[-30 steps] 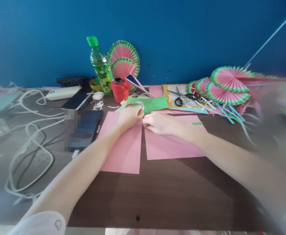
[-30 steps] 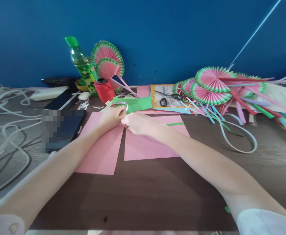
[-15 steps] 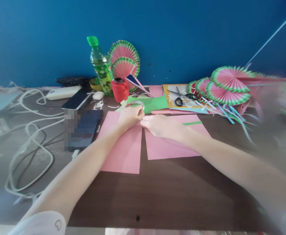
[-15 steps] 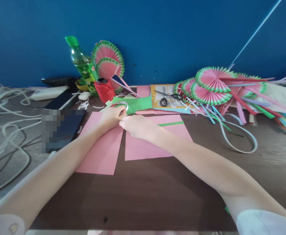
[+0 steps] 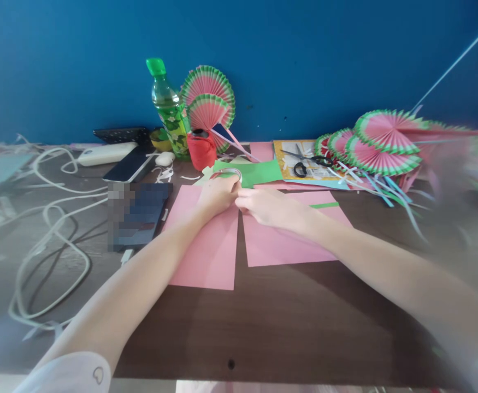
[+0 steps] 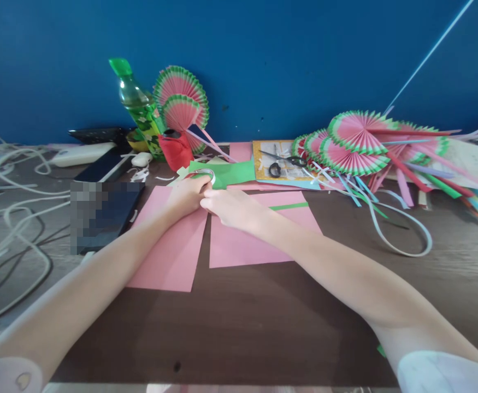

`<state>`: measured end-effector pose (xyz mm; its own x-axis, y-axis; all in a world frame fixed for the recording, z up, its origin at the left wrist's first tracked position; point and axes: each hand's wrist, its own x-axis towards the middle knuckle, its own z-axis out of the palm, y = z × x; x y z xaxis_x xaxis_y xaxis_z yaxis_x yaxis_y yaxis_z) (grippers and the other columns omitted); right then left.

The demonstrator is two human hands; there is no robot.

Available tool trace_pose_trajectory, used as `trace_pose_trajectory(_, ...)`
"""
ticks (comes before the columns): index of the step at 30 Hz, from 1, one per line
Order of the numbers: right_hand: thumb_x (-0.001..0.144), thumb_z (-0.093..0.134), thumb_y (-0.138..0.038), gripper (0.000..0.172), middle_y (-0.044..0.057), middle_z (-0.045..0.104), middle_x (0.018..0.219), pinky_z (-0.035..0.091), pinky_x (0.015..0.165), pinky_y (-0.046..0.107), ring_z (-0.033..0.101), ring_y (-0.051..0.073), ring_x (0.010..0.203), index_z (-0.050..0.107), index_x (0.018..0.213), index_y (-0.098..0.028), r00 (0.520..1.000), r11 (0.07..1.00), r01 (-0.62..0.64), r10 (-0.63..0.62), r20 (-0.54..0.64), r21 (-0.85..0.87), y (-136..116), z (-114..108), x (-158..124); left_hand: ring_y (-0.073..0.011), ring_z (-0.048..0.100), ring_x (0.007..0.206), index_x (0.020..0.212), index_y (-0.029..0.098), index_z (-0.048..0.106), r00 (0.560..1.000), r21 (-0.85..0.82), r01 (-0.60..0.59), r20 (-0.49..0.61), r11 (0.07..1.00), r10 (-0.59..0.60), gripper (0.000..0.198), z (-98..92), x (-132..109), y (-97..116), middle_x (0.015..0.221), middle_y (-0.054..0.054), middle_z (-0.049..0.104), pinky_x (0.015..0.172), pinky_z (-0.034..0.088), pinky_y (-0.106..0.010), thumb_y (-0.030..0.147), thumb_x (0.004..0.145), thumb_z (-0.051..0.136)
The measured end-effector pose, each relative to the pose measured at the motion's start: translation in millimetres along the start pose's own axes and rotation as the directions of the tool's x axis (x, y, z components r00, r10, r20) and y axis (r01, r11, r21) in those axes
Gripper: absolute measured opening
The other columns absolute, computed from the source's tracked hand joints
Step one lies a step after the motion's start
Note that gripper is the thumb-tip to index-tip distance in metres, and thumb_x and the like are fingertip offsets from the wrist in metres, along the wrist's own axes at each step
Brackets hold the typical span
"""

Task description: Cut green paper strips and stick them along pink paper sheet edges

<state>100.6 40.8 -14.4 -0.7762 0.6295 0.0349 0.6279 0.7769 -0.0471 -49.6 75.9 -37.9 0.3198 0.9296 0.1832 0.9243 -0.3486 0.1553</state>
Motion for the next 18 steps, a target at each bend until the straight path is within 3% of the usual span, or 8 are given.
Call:
trace_pose_trajectory(7,0.083,0.041,-0.008,0.016,0.005,0.05,0.09,0.019,0.05,0.027,0.039,0.009,0.061,0.055,0.077,-0.014,0.998,0.996,0.034,-0.029,-0.057,0.088,6.0,2.6,2.5,-0.0188,0.055,0.071,0.08,0.018,0.053,0.996,0.076,-0.082,-0.034,0.994,0.085,0.014,-0.8,-4.3,-1.1,0.077,-0.007,0.062,0.058,0.03,-0.028,0.024,0.083,0.041)
trace_pose_trajectory(14,0.08,0.045,-0.01,0.013,0.004,0.051,0.085,0.022,0.052,0.025,0.043,0.01,0.064,0.056,0.074,-0.015,0.996,0.983,0.054,-0.039,-0.086,0.176,12.6,6.1,4.0,-0.0198,0.056,0.074,0.081,0.018,0.057,1.0,0.049,-0.022,-0.018,0.999,0.023,0.022,-0.7,-0.7,0.1,0.081,-0.007,0.064,0.058,0.032,-0.028,0.024,0.084,0.036)
trace_pose_trajectory(18,0.077,0.047,-0.007,0.016,0.006,0.055,0.092,0.029,0.06,0.024,0.048,0.013,0.075,0.059,0.084,-0.015,0.996,0.965,0.033,-0.012,-0.083,0.259,15.2,4.9,4.7,-0.0198,0.056,0.073,0.081,0.018,0.058,0.998,0.044,-0.046,-0.032,0.998,0.047,0.023,-0.5,-1.4,-0.1,0.078,-0.007,0.063,0.058,0.033,-0.028,0.025,0.084,0.036)
